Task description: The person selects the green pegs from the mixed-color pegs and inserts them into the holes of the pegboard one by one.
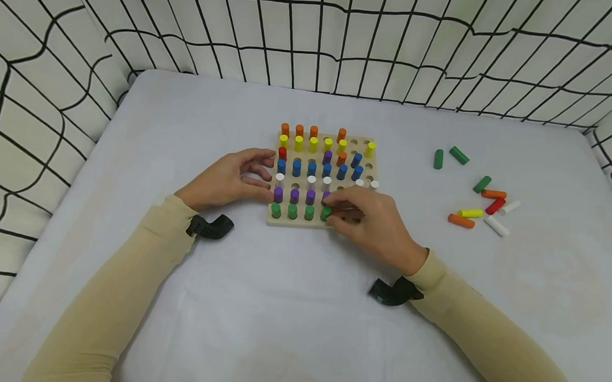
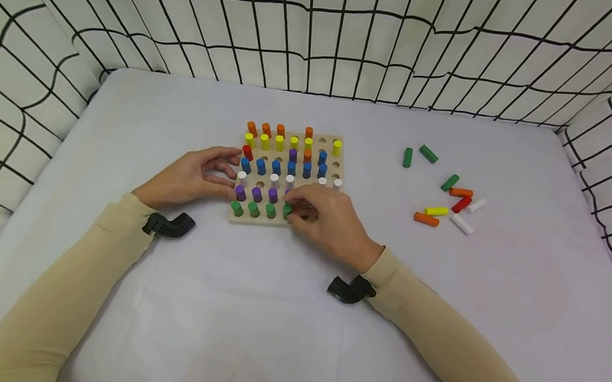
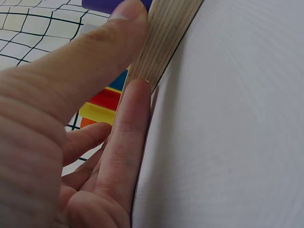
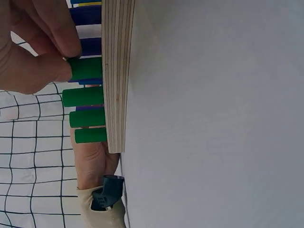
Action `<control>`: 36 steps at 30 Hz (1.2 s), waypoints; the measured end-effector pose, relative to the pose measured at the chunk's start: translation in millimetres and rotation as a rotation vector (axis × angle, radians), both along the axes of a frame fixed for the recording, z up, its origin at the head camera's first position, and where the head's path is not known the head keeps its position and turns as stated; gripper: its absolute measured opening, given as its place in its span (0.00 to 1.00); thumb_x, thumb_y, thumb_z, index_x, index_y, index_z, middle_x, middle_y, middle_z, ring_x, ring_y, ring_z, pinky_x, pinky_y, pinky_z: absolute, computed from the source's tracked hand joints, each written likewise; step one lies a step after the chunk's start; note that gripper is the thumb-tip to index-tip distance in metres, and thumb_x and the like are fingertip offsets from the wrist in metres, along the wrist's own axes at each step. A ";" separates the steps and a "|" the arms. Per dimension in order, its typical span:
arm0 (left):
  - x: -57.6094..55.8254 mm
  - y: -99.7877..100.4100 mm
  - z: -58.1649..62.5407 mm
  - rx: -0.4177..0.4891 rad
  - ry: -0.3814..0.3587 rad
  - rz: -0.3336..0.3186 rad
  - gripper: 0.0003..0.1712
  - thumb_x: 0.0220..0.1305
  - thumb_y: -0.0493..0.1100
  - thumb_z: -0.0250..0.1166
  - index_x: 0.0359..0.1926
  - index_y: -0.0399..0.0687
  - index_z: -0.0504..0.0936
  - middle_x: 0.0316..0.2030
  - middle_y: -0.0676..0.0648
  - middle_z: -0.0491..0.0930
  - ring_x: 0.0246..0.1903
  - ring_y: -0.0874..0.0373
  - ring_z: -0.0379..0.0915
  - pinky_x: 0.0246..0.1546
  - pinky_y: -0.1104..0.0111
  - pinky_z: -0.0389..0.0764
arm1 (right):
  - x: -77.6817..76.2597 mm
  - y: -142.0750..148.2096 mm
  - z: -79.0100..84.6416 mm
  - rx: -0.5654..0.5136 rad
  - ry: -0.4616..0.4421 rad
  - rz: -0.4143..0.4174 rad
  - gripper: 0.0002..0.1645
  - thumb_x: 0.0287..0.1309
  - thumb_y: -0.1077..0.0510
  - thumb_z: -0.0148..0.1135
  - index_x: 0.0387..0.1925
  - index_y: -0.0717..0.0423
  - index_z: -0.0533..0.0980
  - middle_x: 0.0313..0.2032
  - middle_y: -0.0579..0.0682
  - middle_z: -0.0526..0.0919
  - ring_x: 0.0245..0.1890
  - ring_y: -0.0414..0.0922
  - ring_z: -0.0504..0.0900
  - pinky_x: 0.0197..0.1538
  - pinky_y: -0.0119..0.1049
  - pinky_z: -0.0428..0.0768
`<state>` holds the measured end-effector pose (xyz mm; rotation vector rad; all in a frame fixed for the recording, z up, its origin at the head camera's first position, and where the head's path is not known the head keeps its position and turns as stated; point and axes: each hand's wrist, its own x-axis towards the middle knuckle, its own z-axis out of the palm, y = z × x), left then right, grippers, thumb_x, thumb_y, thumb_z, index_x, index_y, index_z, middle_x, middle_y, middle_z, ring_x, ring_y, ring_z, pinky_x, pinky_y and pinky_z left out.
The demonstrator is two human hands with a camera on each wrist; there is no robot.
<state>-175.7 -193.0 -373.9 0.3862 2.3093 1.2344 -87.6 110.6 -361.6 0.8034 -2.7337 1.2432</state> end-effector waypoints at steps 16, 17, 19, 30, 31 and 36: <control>-1.0 -1.6 -4.7 0.017 0.017 -0.008 0.53 0.57 0.47 0.80 0.78 0.52 0.61 0.67 0.48 0.72 0.58 0.51 0.83 0.69 0.56 0.80 | -2.8 18.1 26.3 -0.107 0.068 -0.038 0.19 0.54 0.68 0.76 0.48 0.59 0.83 0.45 0.53 0.89 0.43 0.45 0.91 0.51 0.32 0.90; -1.0 -1.3 -4.5 0.013 0.020 -0.009 0.53 0.57 0.47 0.80 0.78 0.52 0.61 0.67 0.48 0.72 0.58 0.51 0.83 0.69 0.56 0.80 | -4.2 20.8 28.3 -0.117 0.075 -0.050 0.19 0.54 0.68 0.76 0.48 0.60 0.83 0.45 0.53 0.89 0.43 0.45 0.91 0.51 0.29 0.89; -0.9 -0.9 -4.3 0.007 0.023 -0.008 0.53 0.57 0.47 0.80 0.78 0.52 0.61 0.67 0.48 0.72 0.58 0.50 0.83 0.69 0.56 0.79 | -7.5 26.6 31.8 -0.134 0.094 -0.072 0.20 0.53 0.69 0.77 0.48 0.60 0.82 0.44 0.53 0.89 0.43 0.45 0.91 0.52 0.23 0.86; 0.1 -2.1 -3.6 0.012 0.017 -0.001 0.53 0.57 0.47 0.80 0.78 0.51 0.61 0.66 0.48 0.73 0.57 0.51 0.84 0.70 0.56 0.79 | -22.2 57.4 53.7 -0.197 0.143 -0.214 0.20 0.54 0.70 0.75 0.49 0.63 0.82 0.43 0.53 0.89 0.41 0.25 0.86 0.52 0.18 0.84; 0.1 -2.2 -3.5 0.011 0.016 0.000 0.53 0.57 0.47 0.80 0.78 0.51 0.61 0.66 0.48 0.73 0.57 0.51 0.83 0.70 0.56 0.79 | -23.8 60.5 55.4 -0.218 0.133 -0.231 0.20 0.54 0.70 0.75 0.50 0.63 0.82 0.42 0.51 0.89 0.41 0.27 0.87 0.52 0.19 0.85; -0.3 -2.0 -3.6 0.010 0.013 0.003 0.53 0.57 0.47 0.80 0.78 0.52 0.61 0.66 0.48 0.73 0.57 0.51 0.83 0.69 0.56 0.80 | -33.9 78.7 60.1 -0.258 0.100 -0.326 0.20 0.55 0.67 0.75 0.50 0.61 0.83 0.40 0.36 0.87 0.41 0.31 0.88 0.50 0.19 0.86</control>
